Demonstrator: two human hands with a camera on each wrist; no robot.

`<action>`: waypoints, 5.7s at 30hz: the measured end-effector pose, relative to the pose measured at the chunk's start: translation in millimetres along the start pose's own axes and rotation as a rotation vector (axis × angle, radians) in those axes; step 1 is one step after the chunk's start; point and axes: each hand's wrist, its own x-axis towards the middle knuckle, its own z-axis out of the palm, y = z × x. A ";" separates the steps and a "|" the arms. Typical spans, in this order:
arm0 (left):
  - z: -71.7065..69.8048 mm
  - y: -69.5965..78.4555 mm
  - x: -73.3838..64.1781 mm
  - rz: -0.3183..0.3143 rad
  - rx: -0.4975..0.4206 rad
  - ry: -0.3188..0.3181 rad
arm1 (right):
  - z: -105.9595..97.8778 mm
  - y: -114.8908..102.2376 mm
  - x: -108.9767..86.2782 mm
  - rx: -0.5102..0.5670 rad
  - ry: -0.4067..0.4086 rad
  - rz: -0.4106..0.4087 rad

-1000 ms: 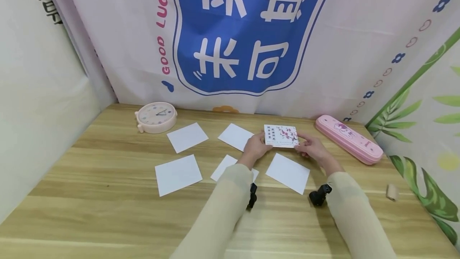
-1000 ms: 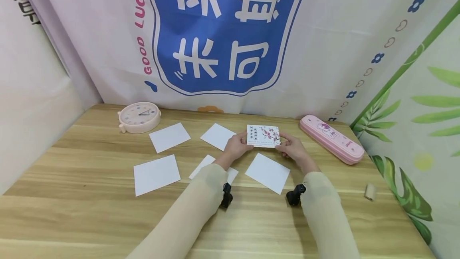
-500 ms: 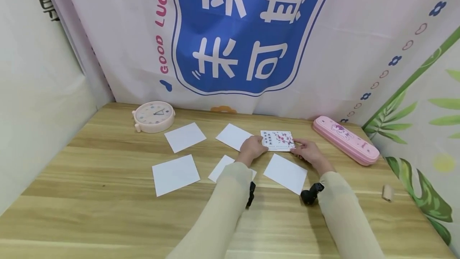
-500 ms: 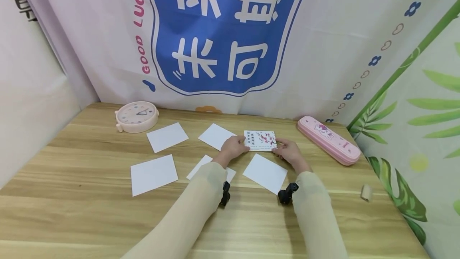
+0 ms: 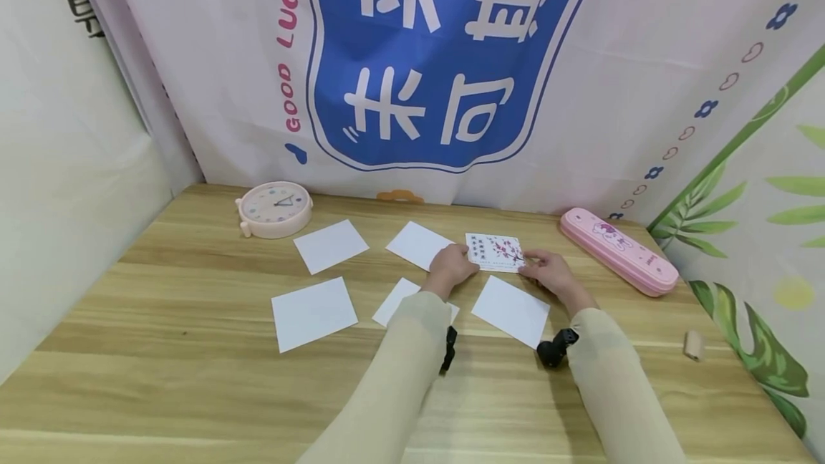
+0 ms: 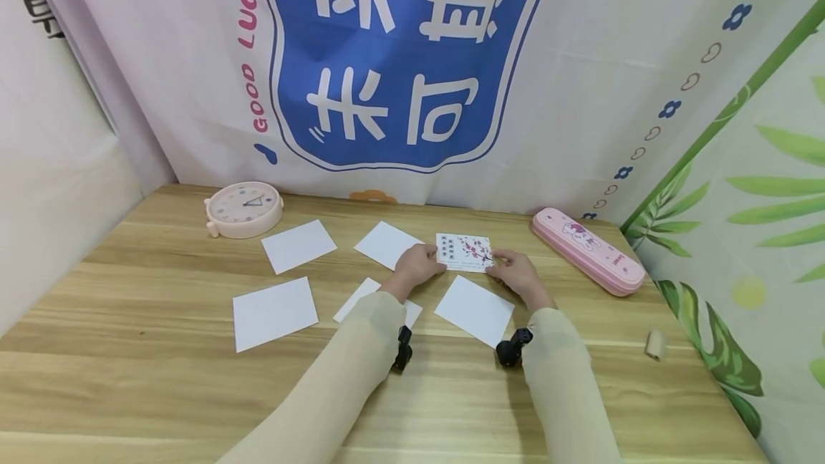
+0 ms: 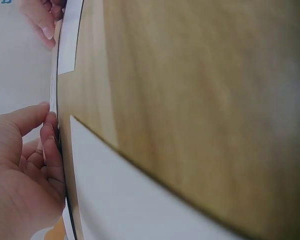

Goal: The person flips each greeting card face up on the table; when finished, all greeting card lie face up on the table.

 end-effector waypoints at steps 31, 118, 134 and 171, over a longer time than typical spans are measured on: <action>-30.7 4.1 -27.8 0.185 -0.472 -0.055 | -23.3 -31.3 -44.5 0.048 -0.114 -0.183; 15.0 -37.9 -94.5 0.438 0.367 0.064 | 3.2 21.6 -104.5 -0.466 -0.052 -0.273; 12.7 -36.6 -96.5 0.474 0.253 0.119 | 0.6 19.7 -107.5 -0.391 -0.038 -0.318; 12.4 -35.6 -95.8 0.461 0.332 0.057 | 5.8 10.6 -91.9 -0.343 -0.049 -0.189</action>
